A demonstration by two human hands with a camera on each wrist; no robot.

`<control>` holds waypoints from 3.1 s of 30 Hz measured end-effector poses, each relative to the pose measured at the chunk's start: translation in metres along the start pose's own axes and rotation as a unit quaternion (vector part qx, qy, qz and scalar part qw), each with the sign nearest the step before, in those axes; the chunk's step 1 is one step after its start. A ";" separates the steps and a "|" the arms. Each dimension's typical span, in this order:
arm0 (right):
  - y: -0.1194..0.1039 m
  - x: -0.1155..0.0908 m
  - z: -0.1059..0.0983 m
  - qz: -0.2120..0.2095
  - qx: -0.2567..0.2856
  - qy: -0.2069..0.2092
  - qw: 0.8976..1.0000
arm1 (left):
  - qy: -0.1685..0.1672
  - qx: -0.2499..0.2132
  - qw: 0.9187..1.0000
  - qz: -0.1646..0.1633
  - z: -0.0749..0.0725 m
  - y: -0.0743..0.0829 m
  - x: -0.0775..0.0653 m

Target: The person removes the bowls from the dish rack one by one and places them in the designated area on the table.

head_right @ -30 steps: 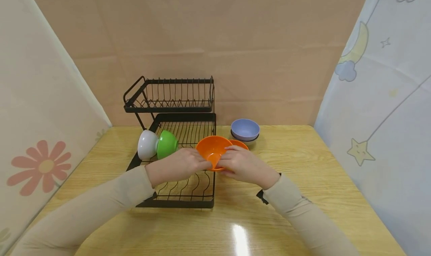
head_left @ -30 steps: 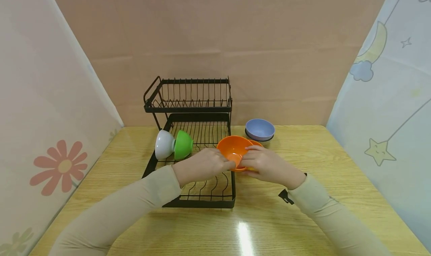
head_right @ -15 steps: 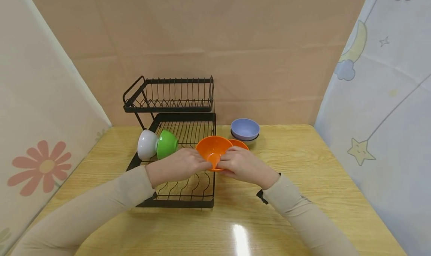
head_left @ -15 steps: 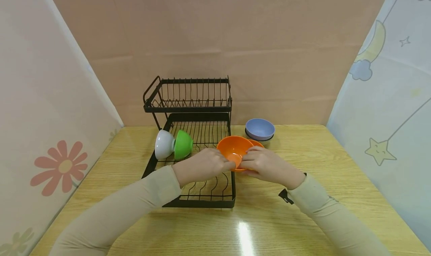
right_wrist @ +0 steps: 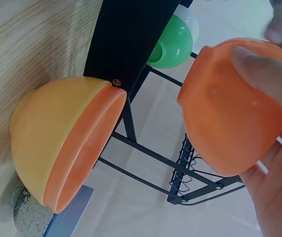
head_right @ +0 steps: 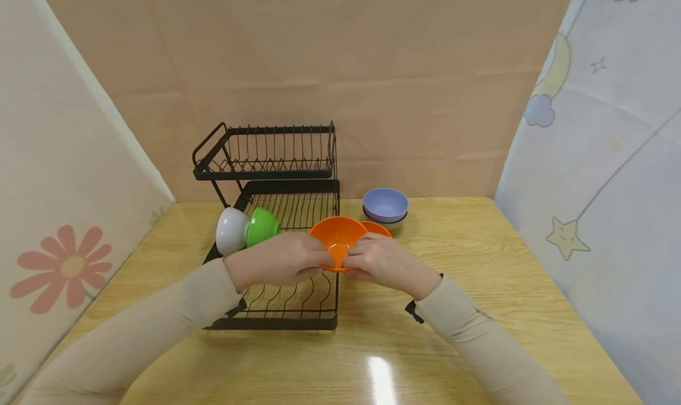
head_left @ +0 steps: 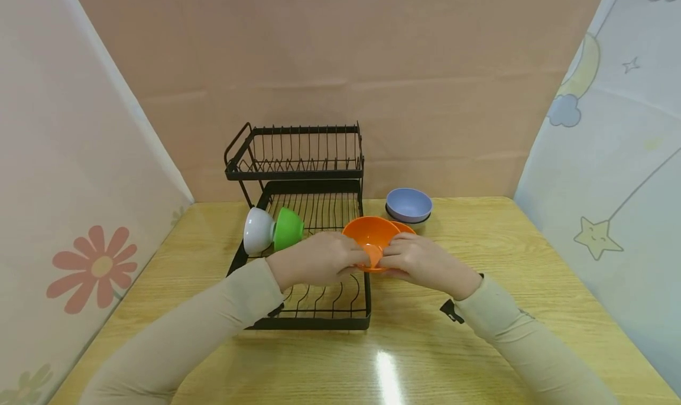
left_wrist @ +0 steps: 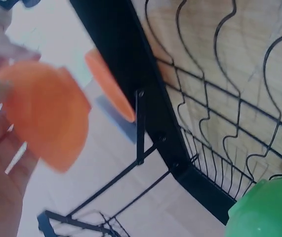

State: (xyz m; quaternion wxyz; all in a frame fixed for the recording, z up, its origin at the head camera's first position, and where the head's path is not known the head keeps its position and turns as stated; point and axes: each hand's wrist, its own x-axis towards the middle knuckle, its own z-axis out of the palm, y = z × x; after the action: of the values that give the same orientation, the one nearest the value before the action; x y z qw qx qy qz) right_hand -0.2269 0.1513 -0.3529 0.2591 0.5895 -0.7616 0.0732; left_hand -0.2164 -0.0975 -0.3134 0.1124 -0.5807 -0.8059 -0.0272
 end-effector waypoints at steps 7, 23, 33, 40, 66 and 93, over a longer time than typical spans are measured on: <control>0.002 -0.002 0.001 -0.006 0.001 0.008 1.000 | 0.085 -0.165 0.970 -0.157 -0.020 -0.022 -0.004; 0.002 -0.005 0.001 -0.001 -0.001 0.004 1.000 | -0.076 -0.274 0.902 -0.325 -0.006 -0.058 -0.027; 0.002 -0.006 0.002 0.000 0.006 0.010 1.000 | -0.197 -0.255 0.902 -0.287 0.002 -0.057 -0.033; 0.001 -0.006 0.002 0.000 0.006 0.007 1.000 | -0.297 -0.270 0.863 -0.306 0.002 -0.055 -0.037; 0.002 -0.009 0.003 0.004 0.005 0.006 1.000 | -0.310 -0.287 0.849 -0.318 0.003 -0.057 -0.041; 0.117 -0.082 -0.021 0.257 -0.190 0.100 0.942 | -0.319 -0.273 0.848 -0.322 -0.002 -0.056 -0.042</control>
State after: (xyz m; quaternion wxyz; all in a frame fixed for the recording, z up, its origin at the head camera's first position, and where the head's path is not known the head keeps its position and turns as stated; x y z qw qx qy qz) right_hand -0.3158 0.2650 -0.3521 0.4135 0.3028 -0.8572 0.0501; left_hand -0.2558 -0.1553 -0.3160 -0.3295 -0.2728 -0.8990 -0.0940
